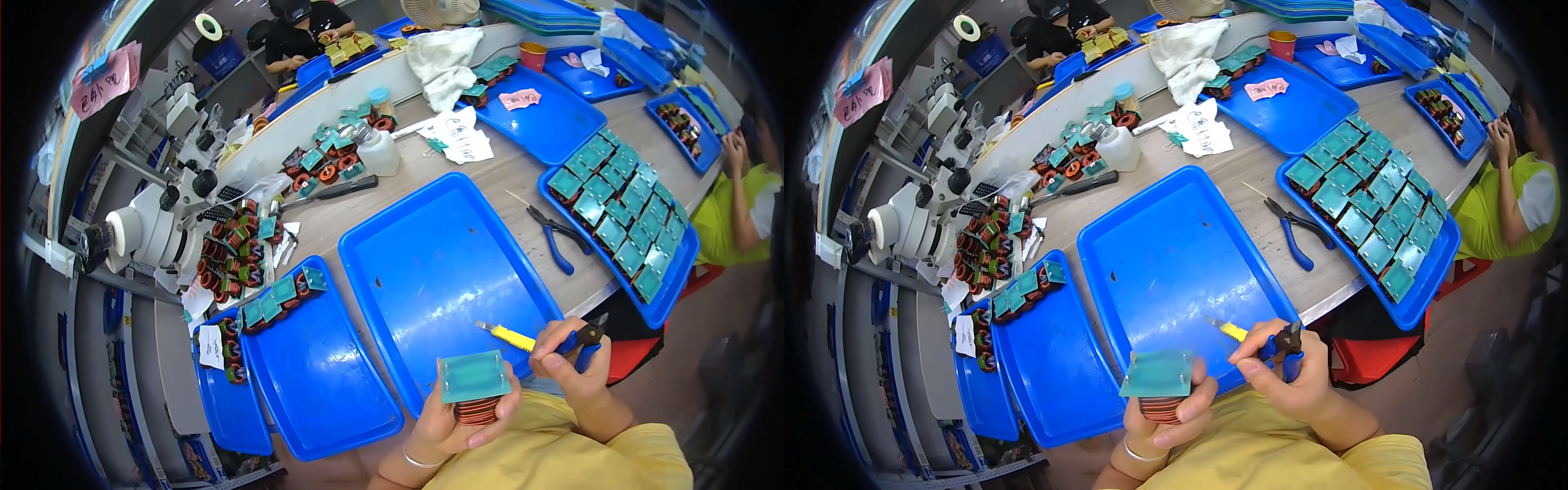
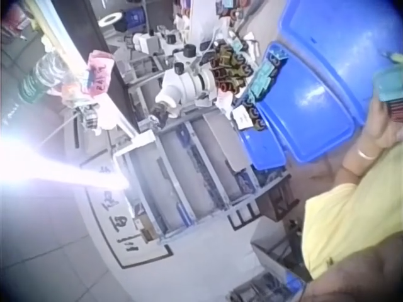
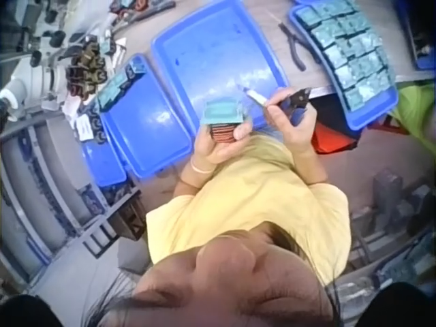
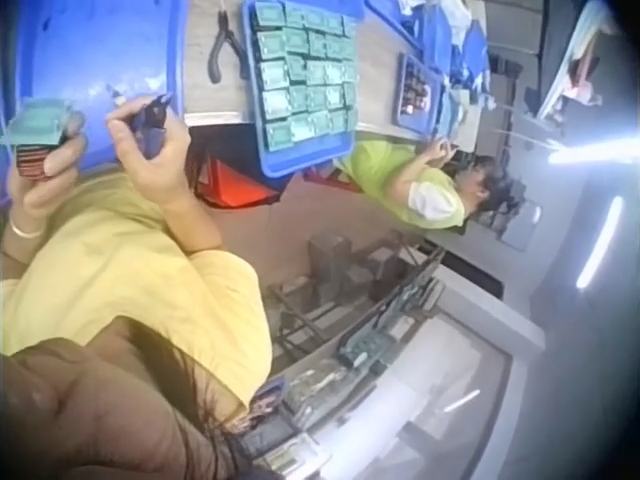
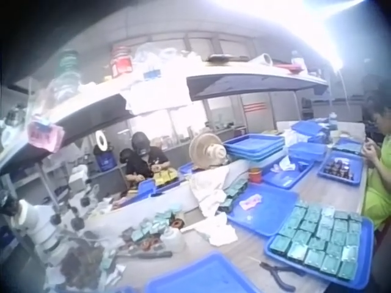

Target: Trimming leads and applying tape to printed circuit boards at an assembly workstation.

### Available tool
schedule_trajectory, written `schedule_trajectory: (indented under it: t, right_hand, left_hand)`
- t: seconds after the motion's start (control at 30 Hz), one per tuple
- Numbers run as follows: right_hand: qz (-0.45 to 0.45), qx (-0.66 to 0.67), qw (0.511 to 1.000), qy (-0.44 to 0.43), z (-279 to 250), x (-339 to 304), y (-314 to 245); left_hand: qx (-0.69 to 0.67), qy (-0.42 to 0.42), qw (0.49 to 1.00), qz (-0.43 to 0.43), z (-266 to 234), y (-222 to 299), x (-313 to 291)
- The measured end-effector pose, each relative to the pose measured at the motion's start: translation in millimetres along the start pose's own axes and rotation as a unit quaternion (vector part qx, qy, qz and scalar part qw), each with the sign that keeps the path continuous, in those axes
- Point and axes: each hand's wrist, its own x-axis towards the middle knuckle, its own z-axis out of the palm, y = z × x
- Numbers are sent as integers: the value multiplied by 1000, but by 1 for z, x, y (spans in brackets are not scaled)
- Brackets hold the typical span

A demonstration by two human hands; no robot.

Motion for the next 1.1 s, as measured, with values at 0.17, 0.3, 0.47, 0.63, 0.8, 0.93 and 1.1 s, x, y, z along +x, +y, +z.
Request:
schedule_trajectory:
  t: [0.17,0.3,0.47,0.63,0.8,0.93,1.1]
  right_hand:
    - [-4,5,1000,11,-1,1,0]
    - [1,-26,1000,9,-4,-1,-2]
    - [-33,-32,999,1,-4,-4,-10]
    - [-54,-121,990,-52,-1,-5,-32]
    - [-55,-136,987,-67,1,-11,-29]
    - [-88,-146,983,-63,2,-14,-28]
    - [-94,-147,982,-68,4,-18,-28]
  left_hand:
    - [3,3,1000,7,-3,-2,0]
    - [-1,2,1000,2,-3,-3,0]
    - [518,247,800,175,23,-15,7]
    - [616,238,664,350,18,-27,11]
    - [654,136,655,353,8,-23,1]
    - [696,127,612,354,12,-23,-3]
    - [750,112,547,354,15,-21,-11]
